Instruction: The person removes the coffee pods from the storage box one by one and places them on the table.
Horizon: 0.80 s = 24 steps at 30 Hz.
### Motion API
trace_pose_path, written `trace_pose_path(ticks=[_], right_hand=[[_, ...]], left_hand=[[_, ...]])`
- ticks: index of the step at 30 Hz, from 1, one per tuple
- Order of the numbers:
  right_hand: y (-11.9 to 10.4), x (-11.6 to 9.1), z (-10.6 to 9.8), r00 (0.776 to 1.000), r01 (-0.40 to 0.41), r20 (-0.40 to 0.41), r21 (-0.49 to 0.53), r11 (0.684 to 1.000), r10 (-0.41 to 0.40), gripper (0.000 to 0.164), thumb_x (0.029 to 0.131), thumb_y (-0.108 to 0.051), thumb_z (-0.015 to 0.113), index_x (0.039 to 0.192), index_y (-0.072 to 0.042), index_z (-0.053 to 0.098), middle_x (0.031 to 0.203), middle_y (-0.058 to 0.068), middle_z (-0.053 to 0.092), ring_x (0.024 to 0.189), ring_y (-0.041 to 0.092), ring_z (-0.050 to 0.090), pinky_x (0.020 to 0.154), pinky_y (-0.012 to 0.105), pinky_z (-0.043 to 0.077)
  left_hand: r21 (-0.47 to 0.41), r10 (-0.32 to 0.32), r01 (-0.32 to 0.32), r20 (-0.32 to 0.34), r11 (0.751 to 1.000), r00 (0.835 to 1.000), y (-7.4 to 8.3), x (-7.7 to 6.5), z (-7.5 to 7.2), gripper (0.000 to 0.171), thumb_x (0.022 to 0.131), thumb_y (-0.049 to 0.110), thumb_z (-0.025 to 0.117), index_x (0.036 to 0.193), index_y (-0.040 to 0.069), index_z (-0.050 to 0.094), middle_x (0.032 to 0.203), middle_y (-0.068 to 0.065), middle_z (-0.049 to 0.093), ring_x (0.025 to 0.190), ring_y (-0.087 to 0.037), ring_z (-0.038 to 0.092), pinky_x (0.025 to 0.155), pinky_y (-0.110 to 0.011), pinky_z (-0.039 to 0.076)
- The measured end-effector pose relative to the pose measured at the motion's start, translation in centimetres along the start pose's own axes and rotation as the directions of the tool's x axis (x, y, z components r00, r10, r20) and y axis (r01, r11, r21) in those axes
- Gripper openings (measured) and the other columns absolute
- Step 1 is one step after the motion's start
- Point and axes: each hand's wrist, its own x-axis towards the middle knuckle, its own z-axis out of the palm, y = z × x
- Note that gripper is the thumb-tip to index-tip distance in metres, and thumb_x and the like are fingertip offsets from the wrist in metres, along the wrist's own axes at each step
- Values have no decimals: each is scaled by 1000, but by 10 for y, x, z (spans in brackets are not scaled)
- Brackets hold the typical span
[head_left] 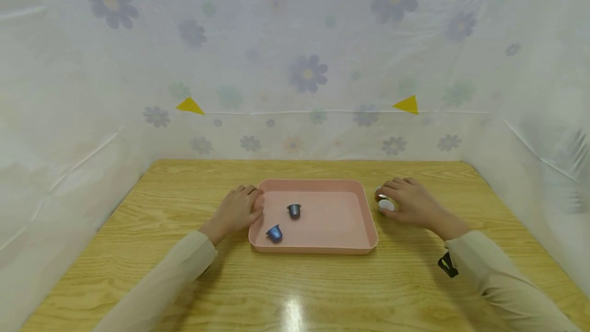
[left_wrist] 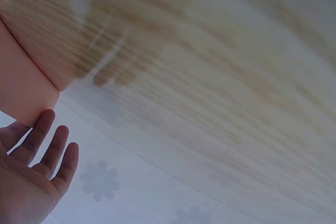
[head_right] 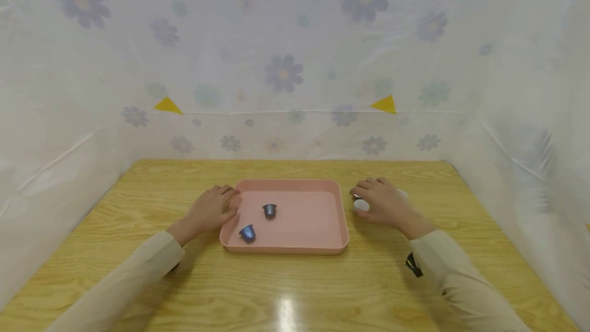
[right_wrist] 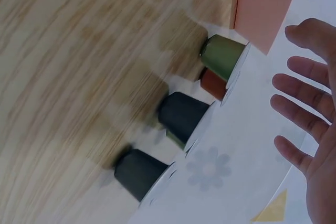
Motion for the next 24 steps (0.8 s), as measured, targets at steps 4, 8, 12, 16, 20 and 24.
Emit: trace_pose_path(ticks=[4, 8, 12, 16, 20, 24], right_hand=[[-4, 6, 1, 999, 34, 1, 5, 999, -34, 32, 69, -22, 76, 97, -13, 65, 93, 0, 63, 88, 19, 58, 79, 47, 45], [-9, 14, 4, 998, 46, 35, 3, 999, -46, 33, 72, -26, 73, 101, -12, 65, 95, -1, 63, 86, 17, 57, 83, 47, 45], [-15, 23, 6, 997, 69, 45, 1, 998, -69, 33, 73, -28, 72, 102, -13, 65, 97, -1, 63, 90, 18, 58, 83, 46, 45], [-20, 32, 8, 993, 108, 50, -2, 994, -108, 35, 73, -28, 72, 103, -13, 65, 100, 0, 63, 93, 21, 58, 81, 44, 46], [-27, 42, 9, 986, 156, 54, 5, 988, -156, 38, 72, -30, 73, 104, -13, 64, 101, 0, 62, 91, 20, 57, 81, 43, 46], [-32, 52, 12, 980, 194, 55, -5, 981, -194, 37, 72, -29, 73, 103, -13, 63, 100, 0, 62, 90, 19, 57, 79, 41, 45]], left_hand=[[3, 0, 0, -3, 1000, 1000, 0, 0, 1, 41, 86, 30, 55, 120, 6, 57, 117, -9, 57, 103, -29, 54, 86, -46, 46], [-2, -1, 1, -2, 1000, 1000, -1, 0, 1, 42, 87, 30, 55, 121, 7, 57, 117, -9, 57, 103, -29, 53, 85, -46, 46], [-5, 2, -2, -6, 1000, 1000, 0, 0, 1, 42, 87, 30, 55, 121, 6, 57, 117, -9, 57, 103, -28, 53, 85, -46, 46], [-4, 4, -4, -10, 1000, 1000, 0, 0, 1, 41, 86, 30, 55, 120, 6, 57, 117, -9, 58, 103, -29, 54, 86, -46, 46], [1, 3, -3, -5, 1000, 1000, 0, 1, 1, 41, 87, 31, 55, 120, 7, 57, 117, -9, 58, 104, -28, 54, 86, -46, 46], [-1, 0, 0, -2, 1000, 1000, 0, 0, 0, 41, 87, 30, 55, 120, 7, 57, 117, -9, 57, 104, -29, 54, 87, -46, 46]])
